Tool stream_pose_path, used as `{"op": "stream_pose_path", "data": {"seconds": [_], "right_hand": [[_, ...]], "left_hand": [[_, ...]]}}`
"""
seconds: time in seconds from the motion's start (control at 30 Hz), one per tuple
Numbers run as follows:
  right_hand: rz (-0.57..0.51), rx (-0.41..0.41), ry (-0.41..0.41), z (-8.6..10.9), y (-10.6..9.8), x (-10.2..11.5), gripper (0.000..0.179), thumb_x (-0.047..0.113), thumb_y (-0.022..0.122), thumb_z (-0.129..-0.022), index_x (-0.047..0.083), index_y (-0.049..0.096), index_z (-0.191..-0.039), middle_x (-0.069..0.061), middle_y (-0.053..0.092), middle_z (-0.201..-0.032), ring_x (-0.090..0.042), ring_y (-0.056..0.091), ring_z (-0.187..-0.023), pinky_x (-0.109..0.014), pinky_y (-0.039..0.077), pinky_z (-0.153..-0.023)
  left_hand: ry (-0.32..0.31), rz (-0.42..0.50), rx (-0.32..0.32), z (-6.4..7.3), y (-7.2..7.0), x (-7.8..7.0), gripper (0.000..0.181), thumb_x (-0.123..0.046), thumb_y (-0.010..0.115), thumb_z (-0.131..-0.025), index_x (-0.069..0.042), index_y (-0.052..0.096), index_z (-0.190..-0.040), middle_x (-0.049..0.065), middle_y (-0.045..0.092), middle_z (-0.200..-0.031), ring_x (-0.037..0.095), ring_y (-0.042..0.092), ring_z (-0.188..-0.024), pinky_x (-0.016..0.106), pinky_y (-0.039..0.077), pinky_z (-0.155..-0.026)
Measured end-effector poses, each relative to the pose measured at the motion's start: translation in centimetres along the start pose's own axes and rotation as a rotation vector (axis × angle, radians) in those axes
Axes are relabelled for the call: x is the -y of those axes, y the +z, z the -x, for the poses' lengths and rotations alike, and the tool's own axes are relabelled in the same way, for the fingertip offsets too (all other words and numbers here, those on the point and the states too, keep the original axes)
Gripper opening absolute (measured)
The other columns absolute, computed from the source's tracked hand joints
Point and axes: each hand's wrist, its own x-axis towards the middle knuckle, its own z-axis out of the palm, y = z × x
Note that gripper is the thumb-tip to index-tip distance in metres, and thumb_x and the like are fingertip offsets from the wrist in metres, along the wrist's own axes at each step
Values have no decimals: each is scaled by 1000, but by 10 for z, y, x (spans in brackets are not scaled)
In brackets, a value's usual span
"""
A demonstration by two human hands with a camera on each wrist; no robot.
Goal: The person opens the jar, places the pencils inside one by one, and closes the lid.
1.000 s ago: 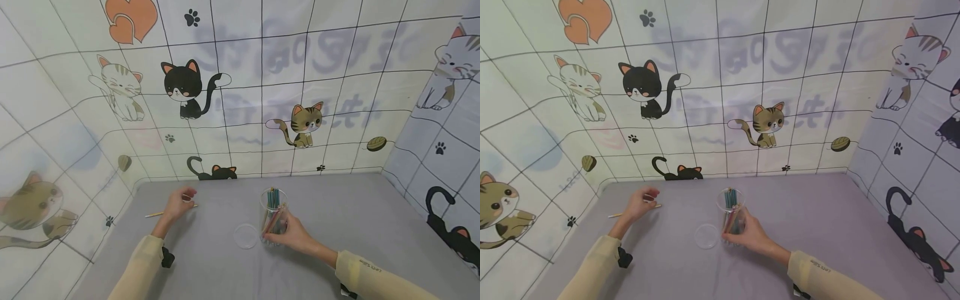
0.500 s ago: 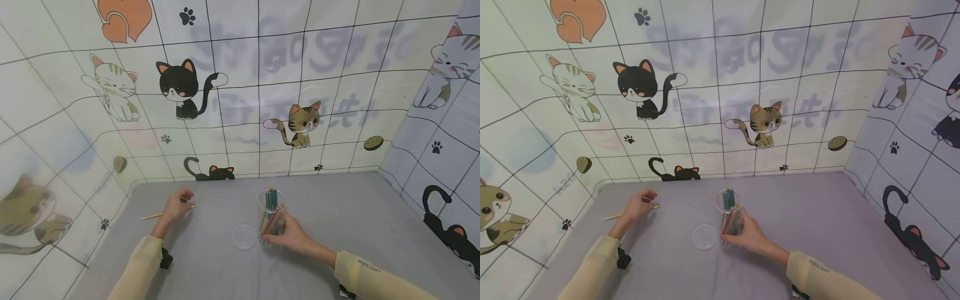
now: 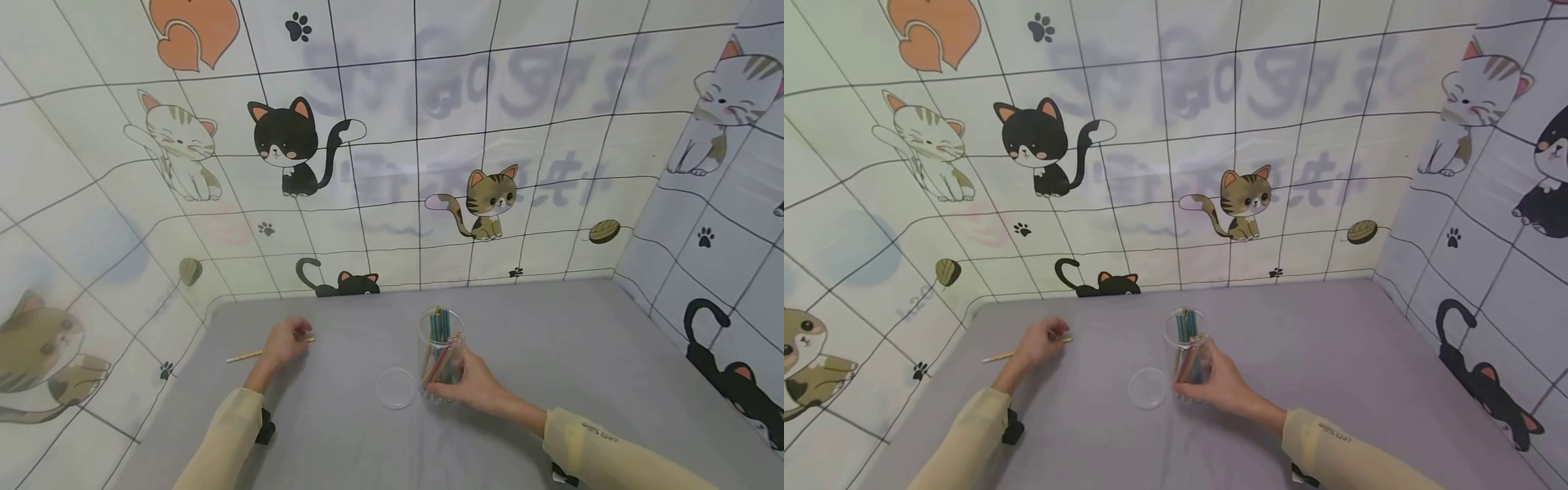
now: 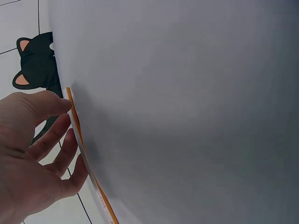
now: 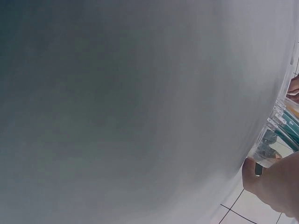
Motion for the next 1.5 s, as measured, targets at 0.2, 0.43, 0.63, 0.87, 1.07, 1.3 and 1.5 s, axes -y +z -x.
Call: {"op": "stream_pose_path", "data": {"seconds": [0.2,0.43,0.63,0.87,1.07,1.3,1.5], "right_hand": [[8,-1,-7,0,1,1,82,29,86,-80,14,41,-147,-7,61,-130,-30,57,-120,-53,46,-94],[25,-16,-14,-1,2,1,81,28,86,-79,14,43,-146,-6,61,-131,-29,55,-123,-57,45,-95],[15,-7,1,0,1,2,82,29,86,-79,14,42,-146,-6,61,-130,-30,56,-122,-56,46,-95],[-2,-6,-24,0,1,2,86,24,86,-79,12,38,-149,-10,61,-130,-33,58,-118,-53,49,-89],[-8,-4,-23,0,0,2,85,26,86,-79,13,39,-149,-9,61,-131,-33,57,-119,-52,49,-90],[-4,-7,-21,0,0,1,82,27,85,-80,13,41,-147,-10,60,-131,-36,55,-122,-60,46,-93],[-18,3,-16,2,-2,1,85,26,86,-79,12,38,-149,-11,60,-131,-34,58,-117,-53,49,-88]], "left_hand": [[-30,-38,21,-1,3,6,27,8,69,-78,2,66,-104,16,65,-98,34,62,-93,50,51,-79],[-29,-72,18,-3,3,6,25,7,70,-79,2,67,-103,16,67,-96,34,63,-90,50,51,-78],[-19,-91,27,-4,2,4,22,8,69,-80,0,68,-100,13,67,-91,32,64,-88,48,52,-76],[45,-157,57,-4,0,0,20,10,67,-80,-4,71,-94,10,65,-85,26,62,-81,43,52,-72],[126,-181,49,-2,-6,-14,18,8,64,-84,-4,72,-95,12,63,-83,23,59,-78,41,50,-70],[247,-105,47,-1,-20,-49,24,10,62,-82,-3,71,-100,8,66,-84,18,59,-74,36,49,-64],[357,-64,37,1,-29,-83,23,10,64,-83,-4,71,-100,5,66,-82,16,63,-73,31,51,-62]]}}
